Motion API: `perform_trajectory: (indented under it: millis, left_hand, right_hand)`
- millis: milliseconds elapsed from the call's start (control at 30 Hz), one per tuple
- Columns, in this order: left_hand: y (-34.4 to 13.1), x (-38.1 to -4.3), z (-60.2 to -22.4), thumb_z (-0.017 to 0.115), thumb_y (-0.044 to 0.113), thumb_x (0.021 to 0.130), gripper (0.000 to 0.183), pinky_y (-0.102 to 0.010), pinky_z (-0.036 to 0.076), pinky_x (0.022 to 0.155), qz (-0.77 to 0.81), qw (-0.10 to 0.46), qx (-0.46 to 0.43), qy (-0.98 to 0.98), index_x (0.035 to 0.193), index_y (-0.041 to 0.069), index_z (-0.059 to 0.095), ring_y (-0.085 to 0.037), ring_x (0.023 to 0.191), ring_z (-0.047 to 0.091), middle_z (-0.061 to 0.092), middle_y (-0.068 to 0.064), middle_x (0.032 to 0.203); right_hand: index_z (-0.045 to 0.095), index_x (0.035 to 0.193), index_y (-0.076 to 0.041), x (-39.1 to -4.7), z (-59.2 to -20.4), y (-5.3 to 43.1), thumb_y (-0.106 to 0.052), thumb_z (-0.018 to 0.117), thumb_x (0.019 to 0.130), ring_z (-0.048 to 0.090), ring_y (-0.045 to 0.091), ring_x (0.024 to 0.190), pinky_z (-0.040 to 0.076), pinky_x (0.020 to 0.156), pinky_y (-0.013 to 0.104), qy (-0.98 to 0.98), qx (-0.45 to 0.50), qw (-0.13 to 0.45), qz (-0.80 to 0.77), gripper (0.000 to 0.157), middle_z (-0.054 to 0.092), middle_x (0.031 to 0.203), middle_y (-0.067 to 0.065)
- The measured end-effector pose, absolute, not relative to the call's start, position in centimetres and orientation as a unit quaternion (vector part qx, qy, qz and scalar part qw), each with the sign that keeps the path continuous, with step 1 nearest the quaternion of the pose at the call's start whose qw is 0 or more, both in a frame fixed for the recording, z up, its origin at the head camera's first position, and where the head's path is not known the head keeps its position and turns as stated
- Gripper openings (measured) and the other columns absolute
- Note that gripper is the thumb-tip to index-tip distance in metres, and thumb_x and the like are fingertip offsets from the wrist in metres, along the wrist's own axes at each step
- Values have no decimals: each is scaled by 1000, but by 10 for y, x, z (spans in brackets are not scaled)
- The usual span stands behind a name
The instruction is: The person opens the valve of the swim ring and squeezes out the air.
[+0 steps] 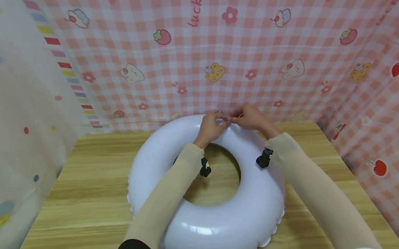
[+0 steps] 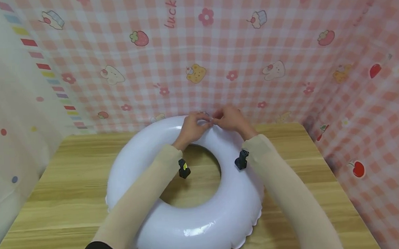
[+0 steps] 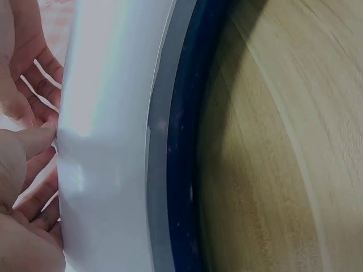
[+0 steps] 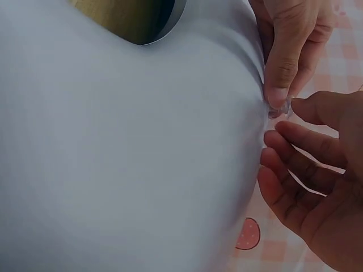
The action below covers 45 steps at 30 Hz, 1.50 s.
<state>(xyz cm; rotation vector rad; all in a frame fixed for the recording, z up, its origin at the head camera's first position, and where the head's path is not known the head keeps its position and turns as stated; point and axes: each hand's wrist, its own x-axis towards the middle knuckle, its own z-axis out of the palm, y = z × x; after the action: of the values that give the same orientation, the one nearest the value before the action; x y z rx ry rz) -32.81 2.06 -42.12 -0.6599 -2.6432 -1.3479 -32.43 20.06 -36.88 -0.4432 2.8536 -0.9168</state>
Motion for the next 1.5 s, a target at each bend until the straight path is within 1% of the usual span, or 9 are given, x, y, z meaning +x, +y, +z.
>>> perform_trajectory:
  millis: [200, 433, 533, 767, 1000, 1133, 1267, 1400, 1500]
  left_hand:
    - [23, -327, -423, 75, 19, 95, 20, -35, 42, 117, -439, 51, -185, -878, 112, 9, 80, -23, 129, 61, 74, -7, 123]
    - [22, -327, -419, 75, 21, 95, 21, -35, 40, 119, -439, 37, -174, -881, 112, 9, 80, -23, 132, 59, 72, -7, 128]
    - [22, -326, -418, 76, 20, 94, 21, -36, 40, 119, -444, 34, -174, -878, 111, 8, 80, -24, 134, 58, 71, -10, 131]
    - [24, -328, -418, 76, 22, 93, 20, -39, 32, 125, -440, 28, -177, -880, 109, 10, 80, -26, 143, 51, 63, -15, 144]
    - [25, -328, -416, 77, 21, 93, 18, -39, 31, 125, -441, 16, -167, -882, 107, 9, 81, -26, 145, 49, 60, -15, 147]
    - [24, -328, -417, 75, 23, 95, 20, -38, 32, 125, -427, 19, -171, -888, 108, 10, 81, -25, 145, 50, 61, -15, 146]
    - [23, -330, -419, 76, 25, 95, 20, -38, 32, 125, -424, 19, -162, -891, 107, 10, 81, -25, 145, 50, 62, -14, 145]
    - [22, -330, -421, 76, 26, 94, 21, -39, 31, 125, -427, 15, -158, -890, 108, 10, 80, -25, 145, 49, 62, -13, 145]
    - [23, -330, -420, 76, 25, 95, 21, -38, 37, 122, -414, 26, -166, -895, 109, 10, 80, -25, 140, 54, 66, -12, 139]
  right_hand:
    - [75, 119, 0, -326, -373, 202, -20, 65, 98, 68, 27, 97, 49, 71, 25, 940, -126, 51, -313, 31, 75, 117, 20]
    - [77, 118, -3, -326, -374, 201, -24, 69, 97, 61, 20, 87, 47, 69, 24, 935, -85, 44, -341, 31, 76, 115, 19]
    - [78, 114, -3, -326, -375, 202, -23, 69, 96, 62, 18, 85, 47, 68, 24, 931, -68, 39, -357, 29, 77, 112, 19]
    - [79, 109, -3, -326, -374, 205, -18, 68, 95, 63, 17, 81, 49, 66, 23, 928, -56, 34, -368, 24, 78, 104, 17]
    - [78, 109, -2, -325, -368, 202, -19, 64, 98, 61, 18, 78, 49, 63, 23, 939, -81, 44, -331, 25, 76, 100, 16]
    - [77, 102, -2, -322, -368, 204, -18, 65, 99, 63, 20, 80, 48, 65, 25, 942, -117, 15, -315, 20, 76, 99, 17]
    - [75, 95, -3, -318, -369, 204, -13, 67, 99, 66, 24, 83, 51, 71, 31, 937, -180, -14, -299, 14, 76, 95, 17]
    - [76, 94, -2, -313, -368, 201, -10, 69, 97, 68, 26, 84, 54, 74, 38, 933, -225, -30, -278, 12, 76, 93, 15]
    - [77, 95, -3, -309, -365, 199, -11, 70, 96, 68, 26, 82, 53, 72, 37, 935, -238, -32, -261, 10, 76, 91, 14]
